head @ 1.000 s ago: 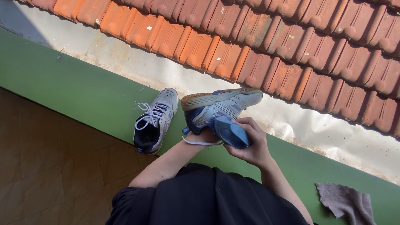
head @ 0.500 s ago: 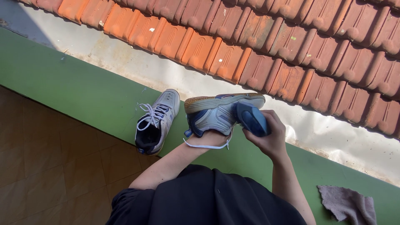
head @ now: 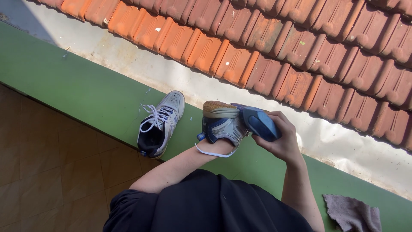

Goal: Brushing and cleaning various pairs of shoes on a balcony ledge.

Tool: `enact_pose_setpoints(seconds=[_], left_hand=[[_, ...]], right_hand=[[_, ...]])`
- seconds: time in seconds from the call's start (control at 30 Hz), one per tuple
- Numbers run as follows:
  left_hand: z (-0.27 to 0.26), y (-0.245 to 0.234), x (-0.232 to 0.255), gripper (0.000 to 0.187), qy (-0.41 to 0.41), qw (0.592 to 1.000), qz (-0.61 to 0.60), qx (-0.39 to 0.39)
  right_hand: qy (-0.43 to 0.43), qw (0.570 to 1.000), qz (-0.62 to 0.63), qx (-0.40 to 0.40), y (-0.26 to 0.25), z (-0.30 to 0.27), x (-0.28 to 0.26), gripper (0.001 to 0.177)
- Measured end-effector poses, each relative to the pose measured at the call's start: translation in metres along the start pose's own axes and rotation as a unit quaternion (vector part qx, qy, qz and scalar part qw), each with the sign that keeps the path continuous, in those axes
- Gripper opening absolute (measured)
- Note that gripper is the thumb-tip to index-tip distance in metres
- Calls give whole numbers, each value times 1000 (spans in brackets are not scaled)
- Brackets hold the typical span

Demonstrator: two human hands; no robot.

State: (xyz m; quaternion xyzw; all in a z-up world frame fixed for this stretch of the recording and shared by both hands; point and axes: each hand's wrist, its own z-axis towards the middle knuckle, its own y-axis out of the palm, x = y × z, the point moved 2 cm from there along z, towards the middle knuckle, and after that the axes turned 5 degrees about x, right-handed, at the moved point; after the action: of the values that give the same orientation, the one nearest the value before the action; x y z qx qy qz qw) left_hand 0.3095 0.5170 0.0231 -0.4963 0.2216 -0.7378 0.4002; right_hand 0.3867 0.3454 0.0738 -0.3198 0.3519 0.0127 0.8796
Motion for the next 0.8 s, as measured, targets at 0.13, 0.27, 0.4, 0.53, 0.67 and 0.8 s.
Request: enact_pose_setpoints(seconds=[0.13,0.27,0.4,0.53,0.67,0.8], left_hand=[[1,6,5,34,-37,999,-31,2],[6,2,2,34,-92,993,-69,12],[-6,26,-20,37,-3,990,-137,27],[-4,19,-5,39,63,987,-146,9],[2,15,-7,38,-88,995,-28,-46],[-13,7,-7,50,57,985,-164,2]], right_hand=[[-94,994,43,-44,8,5,-33,57],[-70,997,18,-33,1,8,-14,57],[-89,994,19,-58,13,10,-37,59],[-150,986,4,-74,1,16,-48,62],[-76,996,-10,-51,-6,16,-19,61],[-131,987,10,-92,11,17,-63,64]])
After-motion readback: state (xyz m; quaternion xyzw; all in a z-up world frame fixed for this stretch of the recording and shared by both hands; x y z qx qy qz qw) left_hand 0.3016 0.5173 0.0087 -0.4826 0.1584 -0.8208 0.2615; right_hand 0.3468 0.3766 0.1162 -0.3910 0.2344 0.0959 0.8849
